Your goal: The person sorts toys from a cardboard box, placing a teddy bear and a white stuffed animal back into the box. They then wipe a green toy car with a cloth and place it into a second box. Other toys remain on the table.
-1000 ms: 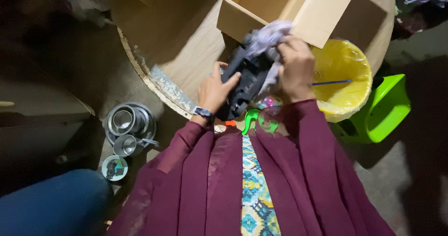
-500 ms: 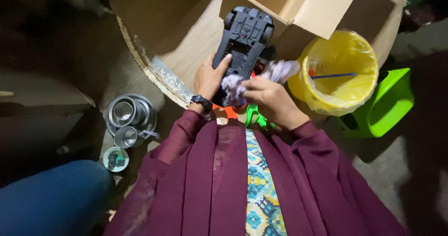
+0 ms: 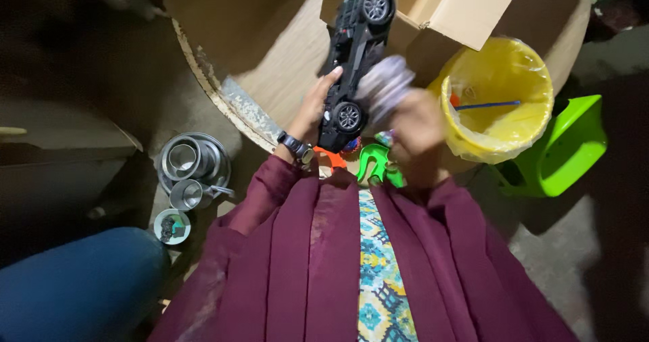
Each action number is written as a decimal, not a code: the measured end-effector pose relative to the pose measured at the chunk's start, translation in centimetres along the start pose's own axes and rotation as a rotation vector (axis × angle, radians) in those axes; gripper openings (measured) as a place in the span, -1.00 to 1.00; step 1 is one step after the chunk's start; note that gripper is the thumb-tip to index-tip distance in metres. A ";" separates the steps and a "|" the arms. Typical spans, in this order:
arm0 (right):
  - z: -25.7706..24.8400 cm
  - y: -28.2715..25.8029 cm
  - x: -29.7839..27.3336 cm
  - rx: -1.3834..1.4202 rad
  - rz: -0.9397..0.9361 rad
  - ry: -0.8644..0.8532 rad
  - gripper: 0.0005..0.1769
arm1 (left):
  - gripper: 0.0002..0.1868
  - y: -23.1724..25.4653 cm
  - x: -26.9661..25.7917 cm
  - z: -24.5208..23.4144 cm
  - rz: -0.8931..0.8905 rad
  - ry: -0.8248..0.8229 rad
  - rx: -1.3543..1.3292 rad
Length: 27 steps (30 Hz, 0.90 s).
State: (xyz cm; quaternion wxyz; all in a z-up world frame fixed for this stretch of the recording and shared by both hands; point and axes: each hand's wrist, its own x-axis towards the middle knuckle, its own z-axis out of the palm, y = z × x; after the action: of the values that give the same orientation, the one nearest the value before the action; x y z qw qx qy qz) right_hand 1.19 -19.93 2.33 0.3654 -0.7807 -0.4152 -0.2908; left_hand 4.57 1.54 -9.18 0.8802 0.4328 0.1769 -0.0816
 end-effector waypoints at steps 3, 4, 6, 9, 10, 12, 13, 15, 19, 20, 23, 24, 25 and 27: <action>-0.9 0.0 0.9 0.116 -0.187 -0.144 -0.86 | -0.57 -0.2 0.1 0.0 -0.131 -0.087 -0.154; -1.8 0.1 1.3 0.113 -0.190 -0.190 -0.86 | -0.57 -0.5 0.1 0.0 -0.128 -0.146 -0.260; -3.3 0.1 2.2 -0.008 0.018 -0.087 -0.85 | -0.57 -1.1 0.0 -0.1 -0.112 -0.261 -0.472; -4.5 0.2 3.3 -0.058 0.181 -0.018 -0.84 | -0.37 -2.0 -0.1 0.2 -0.228 -0.428 -0.426; -4.1 0.1 3.6 -0.030 0.133 -0.045 -0.84 | -0.41 -2.3 -0.1 0.4 -0.260 -0.369 -0.446; -3.6 -0.3 3.8 0.029 -0.066 -0.172 -0.83 | -0.50 -3.2 0.0 1.0 -0.326 -0.256 -0.488; -3.1 -1.1 3.4 0.064 -0.137 -0.252 -0.83 | -0.50 -3.6 -0.1 1.3 -0.228 -0.331 -0.449; -2.6 -1.8 3.4 0.077 -0.179 -0.338 -0.85 | -0.48 -4.7 -0.5 1.4 -0.035 -0.472 -0.371; -2.3 -3.0 4.9 0.088 -0.169 -0.347 -0.82 | -0.71 -4.9 -1.0 0.4 -0.074 -0.392 -0.338; -2.2 -3.3 5.3 0.144 -0.219 -0.422 -0.81 | -0.71 -4.9 -1.3 0.0 0.002 -0.356 -0.082; -2.8 -2.7 6.4 0.043 -0.252 -0.360 -0.81 | -0.67 -5.1 -1.6 -0.1 -0.095 -0.254 -0.213; -3.4 -2.6 6.4 -0.030 -0.244 -0.294 -0.81 | -0.67 -5.3 -1.8 0.0 -0.128 -0.260 -0.275; -3.5 -2.4 6.4 -0.045 -0.131 -0.224 -0.78 | -0.67 -5.4 -2.1 0.0 -0.143 -0.277 -0.273; -3.4 -1.6 6.7 -0.025 0.023 -0.103 -0.79 | -0.66 -4.9 -2.1 -0.1 -0.147 -0.310 -0.263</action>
State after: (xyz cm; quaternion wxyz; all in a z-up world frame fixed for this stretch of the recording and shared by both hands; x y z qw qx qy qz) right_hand 2.54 -19.17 9.86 0.3372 -0.8038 -0.4209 -0.2511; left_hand 1.13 -1.41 -11.97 0.9374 0.2825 0.0796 -0.1873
